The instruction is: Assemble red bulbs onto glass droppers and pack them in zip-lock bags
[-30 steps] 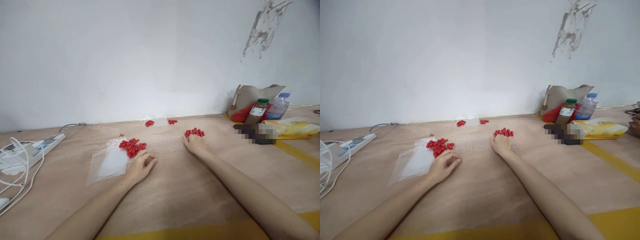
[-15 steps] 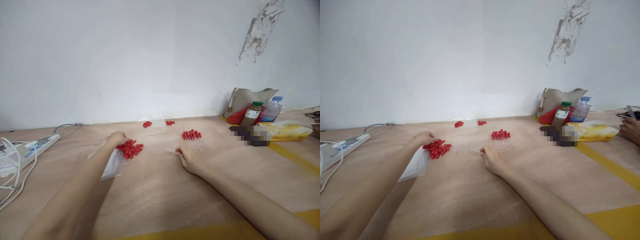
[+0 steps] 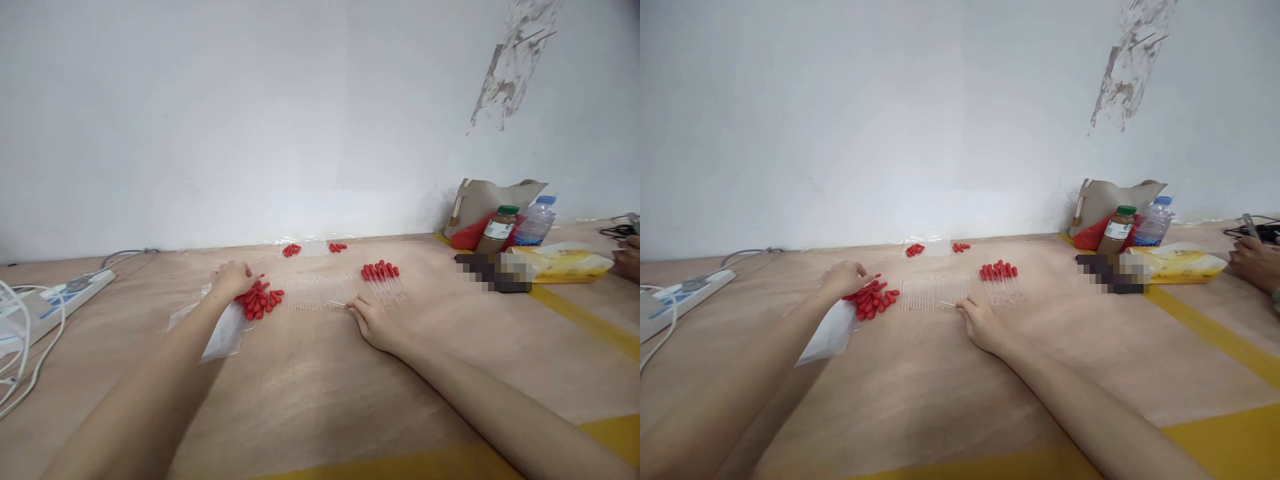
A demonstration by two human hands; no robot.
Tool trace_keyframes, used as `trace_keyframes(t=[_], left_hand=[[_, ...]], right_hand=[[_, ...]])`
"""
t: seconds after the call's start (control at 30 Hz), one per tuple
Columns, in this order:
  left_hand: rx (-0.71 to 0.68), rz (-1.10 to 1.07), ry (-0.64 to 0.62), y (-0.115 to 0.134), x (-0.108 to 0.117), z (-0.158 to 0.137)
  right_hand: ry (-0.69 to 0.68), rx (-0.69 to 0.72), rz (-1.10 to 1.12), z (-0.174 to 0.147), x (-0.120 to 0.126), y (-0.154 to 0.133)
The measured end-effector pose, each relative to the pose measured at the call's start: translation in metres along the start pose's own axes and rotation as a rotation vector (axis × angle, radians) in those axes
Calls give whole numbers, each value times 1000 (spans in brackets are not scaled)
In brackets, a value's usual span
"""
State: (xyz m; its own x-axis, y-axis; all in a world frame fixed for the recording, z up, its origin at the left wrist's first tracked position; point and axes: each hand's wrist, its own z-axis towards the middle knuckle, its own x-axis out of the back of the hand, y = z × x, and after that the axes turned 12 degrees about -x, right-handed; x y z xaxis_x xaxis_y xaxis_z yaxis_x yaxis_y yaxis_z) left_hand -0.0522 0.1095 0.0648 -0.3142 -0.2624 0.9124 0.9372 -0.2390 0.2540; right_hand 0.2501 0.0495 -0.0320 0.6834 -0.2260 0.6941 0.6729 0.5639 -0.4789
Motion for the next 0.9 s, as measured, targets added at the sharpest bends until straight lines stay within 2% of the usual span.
trace_keyframes(t=[0.1,0.17,0.2,0.3,0.4,0.5,0.63,0.9], left_hand=[[-66,-80,41,18,-13,-25],[-198,-336,77,32,-30,-46],[-221,-455,96,39,-39,-57],[-198,-759,-49,58,-61,-82],[-171,-960,-80,70,-68,-92],[-184,-1025,-105,73,-66,-93],[-207,-977,-153,72,-62,-92],[-163,-1070,-149,69,-68,-92]], right_hand=[[-7,-16,-2,0,2,-2],[-12,-29,4,0,3,-6],[-19,-37,13,0,4,-8],[-47,-57,47,0,5,-15],[-73,-58,67,-1,3,-21],[-104,-37,70,-2,1,-25],[-125,-29,63,-2,0,-27],[-104,-9,37,-2,0,-27]])
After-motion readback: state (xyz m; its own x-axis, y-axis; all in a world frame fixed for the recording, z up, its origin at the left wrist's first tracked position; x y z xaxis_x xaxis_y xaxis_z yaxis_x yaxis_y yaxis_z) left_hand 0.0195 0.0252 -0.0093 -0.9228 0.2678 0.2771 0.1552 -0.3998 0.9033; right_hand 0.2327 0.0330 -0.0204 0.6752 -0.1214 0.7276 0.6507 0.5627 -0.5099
